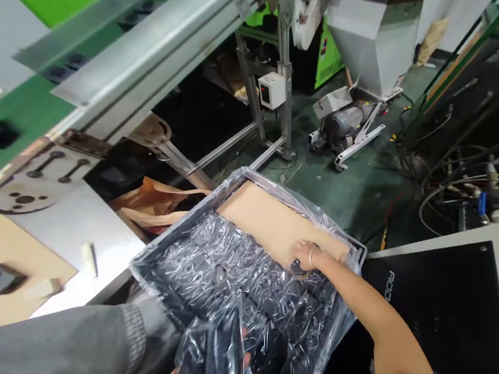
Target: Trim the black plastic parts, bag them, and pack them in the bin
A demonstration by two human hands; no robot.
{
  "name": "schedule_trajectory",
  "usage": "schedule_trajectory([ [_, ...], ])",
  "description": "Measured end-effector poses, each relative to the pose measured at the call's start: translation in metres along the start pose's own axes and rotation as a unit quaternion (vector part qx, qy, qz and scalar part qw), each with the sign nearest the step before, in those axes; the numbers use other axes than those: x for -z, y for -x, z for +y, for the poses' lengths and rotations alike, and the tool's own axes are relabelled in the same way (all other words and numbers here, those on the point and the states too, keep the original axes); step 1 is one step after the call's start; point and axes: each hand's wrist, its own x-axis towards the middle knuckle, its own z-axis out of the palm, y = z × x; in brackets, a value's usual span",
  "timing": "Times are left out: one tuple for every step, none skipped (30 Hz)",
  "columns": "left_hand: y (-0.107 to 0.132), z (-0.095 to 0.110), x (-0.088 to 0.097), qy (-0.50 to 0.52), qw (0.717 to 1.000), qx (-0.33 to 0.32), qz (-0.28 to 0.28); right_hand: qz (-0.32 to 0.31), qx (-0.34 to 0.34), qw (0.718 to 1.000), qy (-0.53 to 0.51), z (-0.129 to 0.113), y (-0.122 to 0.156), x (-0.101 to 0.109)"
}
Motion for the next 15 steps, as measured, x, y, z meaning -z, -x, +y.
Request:
schedule_trajectory([
  [-0.008,0.002,-0.004,0.017,1.000,0.004,-0.004,-0.028,0.014,0.999,0.015,0.002,0.004,0.000],
  [-0.016,0.003,-0.008,0.028,1.000,0.005,-0.010,-0.049,0.026,0.998,0.026,0.004,0.008,-0.001],
  [-0.023,0.005,-0.011,0.039,0.999,0.008,-0.015,-0.066,0.036,0.997,0.032,0.005,0.011,-0.001],
  [-0.029,0.007,-0.015,0.052,0.998,0.010,-0.023,-0.077,0.042,0.996,0.033,0.005,0.014,-0.002],
  [-0.035,0.009,-0.019,0.066,0.997,0.015,-0.035,-0.082,0.047,0.995,0.031,0.004,0.016,-0.002],
  [-0.040,0.011,-0.023,0.082,0.995,0.020,-0.052,-0.083,0.050,0.995,0.025,0.004,0.018,-0.002],
  [-0.045,0.012,-0.027,0.098,0.992,0.027,-0.072,-0.078,0.051,0.996,0.015,0.002,0.020,-0.001],
  [-0.049,0.014,-0.031,0.112,0.989,0.035,-0.093,-0.068,0.050,0.996,0.001,-0.001,0.021,0.000],
  [-0.052,0.015,-0.035,0.124,0.985,0.041,-0.111,-0.050,0.047,0.997,-0.016,-0.004,0.023,0.001],
  [-0.056,0.017,-0.039,0.132,0.982,0.048,-0.124,-0.027,0.043,0.998,-0.037,-0.009,0.024,0.001],
  [-0.059,0.018,-0.043,0.135,0.981,0.052,-0.131,0.000,0.037,0.997,-0.061,-0.016,0.025,0.002],
  [-0.062,0.019,-0.047,0.137,0.980,0.056,-0.135,0.027,0.030,0.995,-0.088,-0.025,0.026,0.001],
  [-0.066,0.020,-0.050,0.140,0.979,0.059,-0.138,0.048,0.025,0.991,-0.119,-0.035,0.027,-0.001],
  [-0.068,0.020,-0.054,0.141,0.978,0.060,-0.140,0.063,0.022,0.986,-0.153,-0.047,0.028,-0.005],
  [-0.071,0.020,-0.057,0.141,0.978,0.062,-0.141,0.069,0.019,0.980,-0.187,-0.059,0.028,-0.011],
])
